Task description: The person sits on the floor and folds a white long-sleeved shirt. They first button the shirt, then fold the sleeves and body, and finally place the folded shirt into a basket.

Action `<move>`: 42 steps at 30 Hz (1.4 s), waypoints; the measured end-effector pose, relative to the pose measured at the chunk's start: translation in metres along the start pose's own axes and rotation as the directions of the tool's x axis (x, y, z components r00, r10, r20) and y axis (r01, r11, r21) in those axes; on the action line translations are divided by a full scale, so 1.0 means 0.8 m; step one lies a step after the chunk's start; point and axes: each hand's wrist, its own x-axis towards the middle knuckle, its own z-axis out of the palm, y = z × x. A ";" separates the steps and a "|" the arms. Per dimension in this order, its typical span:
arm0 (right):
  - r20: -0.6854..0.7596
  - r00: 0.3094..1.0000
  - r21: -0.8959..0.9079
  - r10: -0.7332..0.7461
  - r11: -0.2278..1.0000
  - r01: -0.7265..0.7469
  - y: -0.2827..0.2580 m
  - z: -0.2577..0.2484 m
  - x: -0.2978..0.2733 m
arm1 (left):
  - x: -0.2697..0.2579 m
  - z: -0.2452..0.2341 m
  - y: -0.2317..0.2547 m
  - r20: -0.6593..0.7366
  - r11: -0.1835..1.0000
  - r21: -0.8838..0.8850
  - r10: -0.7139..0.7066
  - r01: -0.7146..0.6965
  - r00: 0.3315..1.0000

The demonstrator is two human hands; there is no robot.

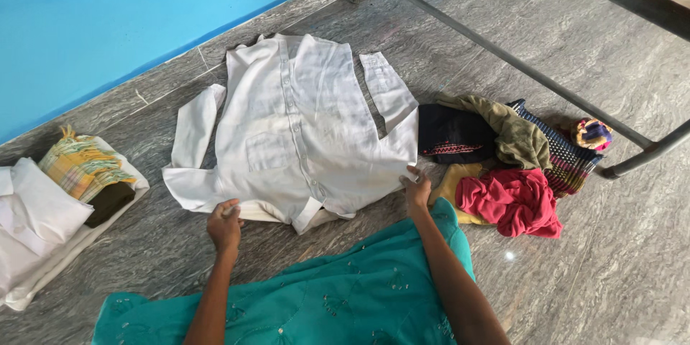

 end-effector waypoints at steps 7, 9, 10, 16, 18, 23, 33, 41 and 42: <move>0.480 0.848 0.073 -0.227 0.973 0.220 -0.106 0.072 -0.163 | -0.117 0.070 0.082 0.546 0.948 0.112 0.191 -0.297 0.815; 0.637 0.693 0.156 -0.338 0.937 0.314 -0.126 0.083 -0.221 | -0.140 0.087 0.083 0.585 0.902 0.097 0.290 -0.420 0.757; 0.685 0.600 0.177 -0.413 0.893 0.413 -0.133 0.084 -0.238 | -0.145 0.088 0.079 0.603 0.873 0.086 0.337 -0.479 0.723; 0.584 0.789 0.117 -0.190 0.982 0.150 -0.128 0.065 -0.277 | -0.113 0.075 0.072 0.415 0.957 -0.288 0.163 -0.041 0.895; 0.726 0.686 0.107 -0.040 0.993 -0.056 -0.123 0.064 -0.282 | -0.118 0.083 0.086 0.429 0.930 -0.362 0.109 0.060 0.897; 0.493 0.865 0.220 -0.091 0.975 -0.023 -0.126 0.080 -0.279 | -0.178 0.107 0.133 0.500 0.936 -0.349 0.149 0.042 0.853; 0.321 0.911 0.459 -0.258 0.884 0.088 -0.132 0.059 -0.191 | -0.162 0.081 0.190 0.507 0.953 -0.299 0.109 0.056 0.855; 0.613 0.780 0.291 -0.121 0.953 -0.081 -0.189 0.013 -0.197 | -0.121 0.014 0.249 0.360 0.751 -0.647 0.146 0.134 0.921; 0.741 0.657 0.257 -0.137 0.962 -0.090 -0.192 0.017 -0.218 | -0.125 0.018 0.252 0.374 0.748 -0.650 0.156 0.138 0.914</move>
